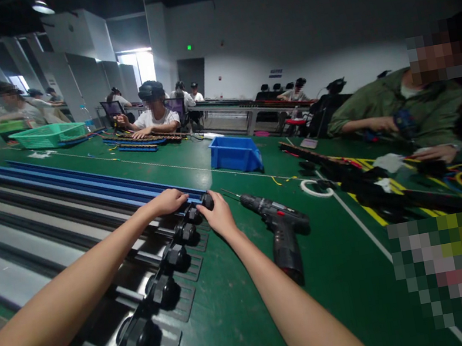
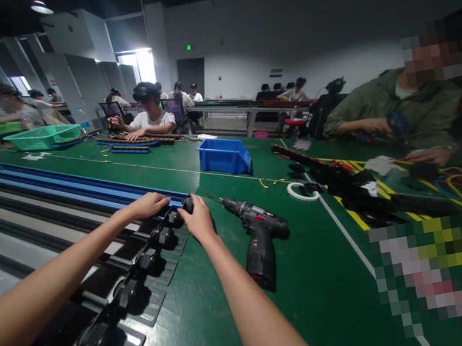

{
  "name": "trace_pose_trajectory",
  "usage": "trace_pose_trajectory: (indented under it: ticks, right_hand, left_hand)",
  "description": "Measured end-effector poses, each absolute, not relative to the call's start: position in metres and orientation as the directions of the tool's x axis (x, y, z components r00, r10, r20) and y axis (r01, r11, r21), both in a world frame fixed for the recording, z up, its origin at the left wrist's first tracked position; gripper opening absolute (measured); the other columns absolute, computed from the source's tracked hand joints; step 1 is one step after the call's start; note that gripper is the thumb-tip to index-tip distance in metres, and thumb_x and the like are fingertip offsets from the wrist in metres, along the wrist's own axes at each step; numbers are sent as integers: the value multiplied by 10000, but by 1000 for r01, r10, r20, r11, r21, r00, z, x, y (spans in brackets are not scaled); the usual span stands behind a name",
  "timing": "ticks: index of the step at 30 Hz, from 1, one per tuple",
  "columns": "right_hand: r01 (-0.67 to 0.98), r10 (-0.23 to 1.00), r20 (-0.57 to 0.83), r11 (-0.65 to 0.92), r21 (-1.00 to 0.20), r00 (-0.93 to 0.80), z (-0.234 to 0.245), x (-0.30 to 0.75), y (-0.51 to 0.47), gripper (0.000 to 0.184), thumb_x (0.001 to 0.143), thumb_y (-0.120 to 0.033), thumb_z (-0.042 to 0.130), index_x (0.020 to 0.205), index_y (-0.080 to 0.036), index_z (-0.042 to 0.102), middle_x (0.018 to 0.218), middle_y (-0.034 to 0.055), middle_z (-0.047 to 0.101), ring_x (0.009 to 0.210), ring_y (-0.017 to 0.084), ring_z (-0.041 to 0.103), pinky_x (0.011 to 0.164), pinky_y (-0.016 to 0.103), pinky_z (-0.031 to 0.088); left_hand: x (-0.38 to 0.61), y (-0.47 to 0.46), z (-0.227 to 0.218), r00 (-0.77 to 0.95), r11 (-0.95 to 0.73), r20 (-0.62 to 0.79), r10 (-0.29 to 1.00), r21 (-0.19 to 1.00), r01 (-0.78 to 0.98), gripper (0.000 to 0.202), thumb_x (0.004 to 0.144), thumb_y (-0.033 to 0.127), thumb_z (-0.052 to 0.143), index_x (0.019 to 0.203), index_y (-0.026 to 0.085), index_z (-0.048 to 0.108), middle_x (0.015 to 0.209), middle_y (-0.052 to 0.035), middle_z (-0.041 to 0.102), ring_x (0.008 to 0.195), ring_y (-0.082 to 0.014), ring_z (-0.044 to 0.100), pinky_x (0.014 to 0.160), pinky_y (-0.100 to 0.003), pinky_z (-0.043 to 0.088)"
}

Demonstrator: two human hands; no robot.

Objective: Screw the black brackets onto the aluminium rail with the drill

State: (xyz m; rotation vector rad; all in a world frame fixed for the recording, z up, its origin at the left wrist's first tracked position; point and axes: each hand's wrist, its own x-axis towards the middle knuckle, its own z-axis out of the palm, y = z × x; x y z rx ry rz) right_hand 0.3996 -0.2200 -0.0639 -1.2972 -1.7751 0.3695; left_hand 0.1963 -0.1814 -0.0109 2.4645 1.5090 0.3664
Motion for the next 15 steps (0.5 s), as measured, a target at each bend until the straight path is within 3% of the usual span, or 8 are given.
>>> trace_pose_trajectory:
  ticks: [15]
  right_hand:
    - [588,872,485,427,-687,-66,-61,400,-220,533,834,-354,644,1305,-131,530,1302,127,585,1203,217,547,1058,287,388]
  left_hand:
    - [197,-181,-10,428,-433,86,900,300,850,521,958,484,352,720,136,658,654,-90,637,572,-170,513,573,-274,279]
